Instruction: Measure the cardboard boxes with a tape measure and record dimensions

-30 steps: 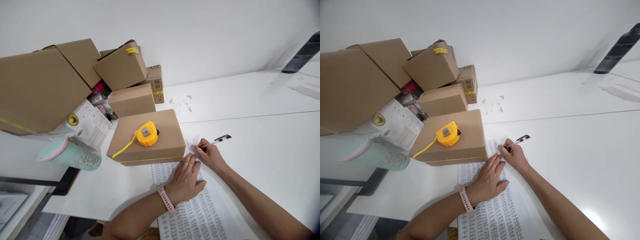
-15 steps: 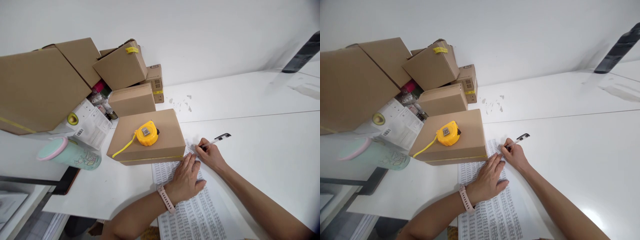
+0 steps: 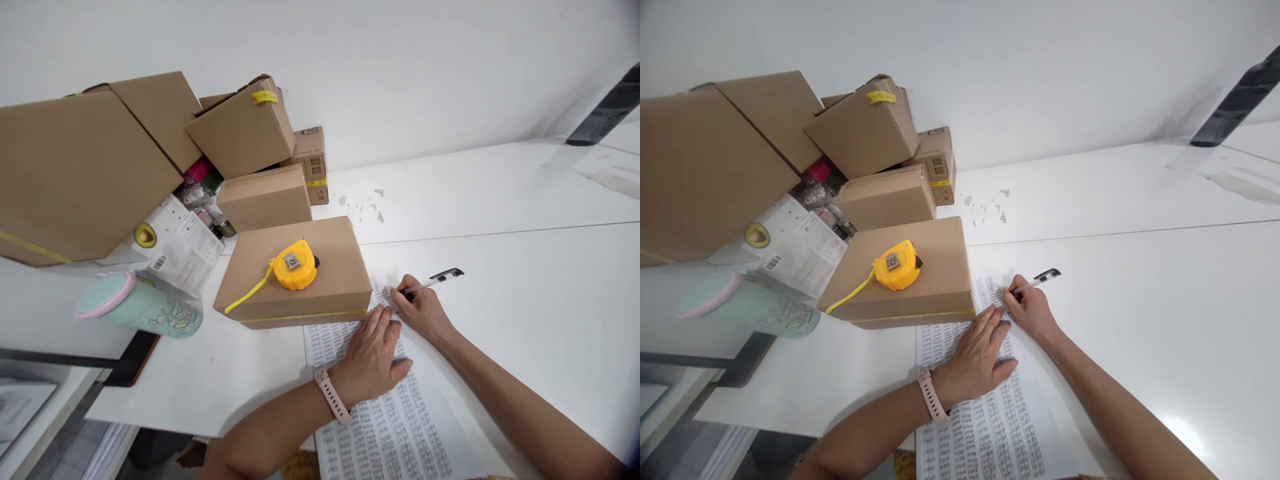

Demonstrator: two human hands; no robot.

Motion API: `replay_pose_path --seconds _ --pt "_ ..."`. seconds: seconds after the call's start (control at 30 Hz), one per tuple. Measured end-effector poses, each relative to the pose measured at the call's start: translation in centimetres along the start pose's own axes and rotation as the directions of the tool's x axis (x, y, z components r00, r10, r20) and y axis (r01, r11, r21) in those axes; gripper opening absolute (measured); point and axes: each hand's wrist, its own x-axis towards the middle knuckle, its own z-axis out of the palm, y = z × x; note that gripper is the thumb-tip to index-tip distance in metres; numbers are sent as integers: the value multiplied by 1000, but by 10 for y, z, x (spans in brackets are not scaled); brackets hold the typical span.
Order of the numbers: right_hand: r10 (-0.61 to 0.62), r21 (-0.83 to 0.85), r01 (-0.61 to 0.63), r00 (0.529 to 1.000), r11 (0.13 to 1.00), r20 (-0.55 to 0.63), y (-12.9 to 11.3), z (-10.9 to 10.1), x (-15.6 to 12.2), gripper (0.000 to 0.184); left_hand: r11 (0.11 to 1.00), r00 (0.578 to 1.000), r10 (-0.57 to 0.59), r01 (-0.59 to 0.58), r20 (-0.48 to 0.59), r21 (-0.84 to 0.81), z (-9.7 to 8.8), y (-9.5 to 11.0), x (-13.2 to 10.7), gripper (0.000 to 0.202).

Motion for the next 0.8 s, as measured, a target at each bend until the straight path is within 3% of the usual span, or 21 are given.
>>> replay_pose_path --seconds 0.8 --pt "23 16 -23 1000 1000 -2 -2 -1 0 24 1000 1000 -9 9 3 -15 -1 0 0 61"
